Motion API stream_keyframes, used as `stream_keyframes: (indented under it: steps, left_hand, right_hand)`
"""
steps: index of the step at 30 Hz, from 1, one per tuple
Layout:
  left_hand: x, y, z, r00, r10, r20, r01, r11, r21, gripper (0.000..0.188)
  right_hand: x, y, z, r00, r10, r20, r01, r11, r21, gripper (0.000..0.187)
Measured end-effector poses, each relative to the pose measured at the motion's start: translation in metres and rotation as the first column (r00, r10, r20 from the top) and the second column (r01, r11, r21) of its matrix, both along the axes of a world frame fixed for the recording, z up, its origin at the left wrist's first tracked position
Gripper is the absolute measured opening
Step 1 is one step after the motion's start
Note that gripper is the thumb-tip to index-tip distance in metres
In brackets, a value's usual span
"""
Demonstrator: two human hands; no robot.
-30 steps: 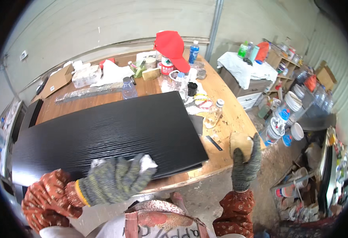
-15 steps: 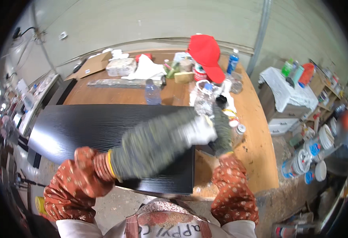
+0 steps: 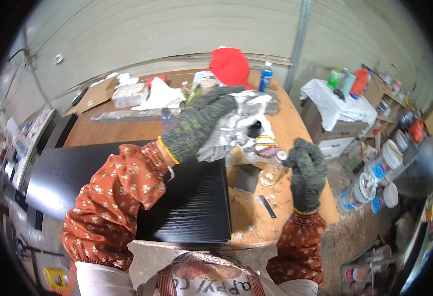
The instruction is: The person wipes and polishes black wooden panels on a workbench using cloths and a sponge, turning the panels over, applying liquid from a bottle, and wiping down the surfaces.
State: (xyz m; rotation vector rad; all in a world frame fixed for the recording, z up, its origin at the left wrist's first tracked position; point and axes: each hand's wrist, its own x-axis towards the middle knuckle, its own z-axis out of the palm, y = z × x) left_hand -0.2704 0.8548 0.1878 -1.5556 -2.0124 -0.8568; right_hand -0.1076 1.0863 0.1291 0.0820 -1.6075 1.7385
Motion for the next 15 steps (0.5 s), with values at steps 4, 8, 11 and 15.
stream_keyframes:
  steps: [4,8,11,15]
  left_hand:
    - [0.019,0.050,-0.006,-0.490,-0.765,0.418,0.254,0.333,0.908,0.038]
    - [0.071,0.099,-0.006,0.398,-0.692,0.602,0.435,0.720,0.540,0.047]
    - [0.080,0.089,0.009,0.079,-0.526,0.847,0.273,0.828,0.490,0.043]
    - [0.088,0.076,0.004,0.164,-0.238,0.957,0.268,0.945,0.189,0.044]
  right_hand:
    - [0.032,0.003,0.011,0.981,-0.164,0.100,0.155,0.983,0.095,0.028]
    - [0.047,-0.037,0.010,0.946,-0.168,0.278,0.063,0.934,0.351,0.027]
    - [0.069,-0.016,-0.011,0.981,-0.143,0.130,0.116,0.973,0.199,0.024]
    - [0.125,-0.001,-0.005,0.995,-0.052,0.085,0.056,0.998,-0.041,0.020]
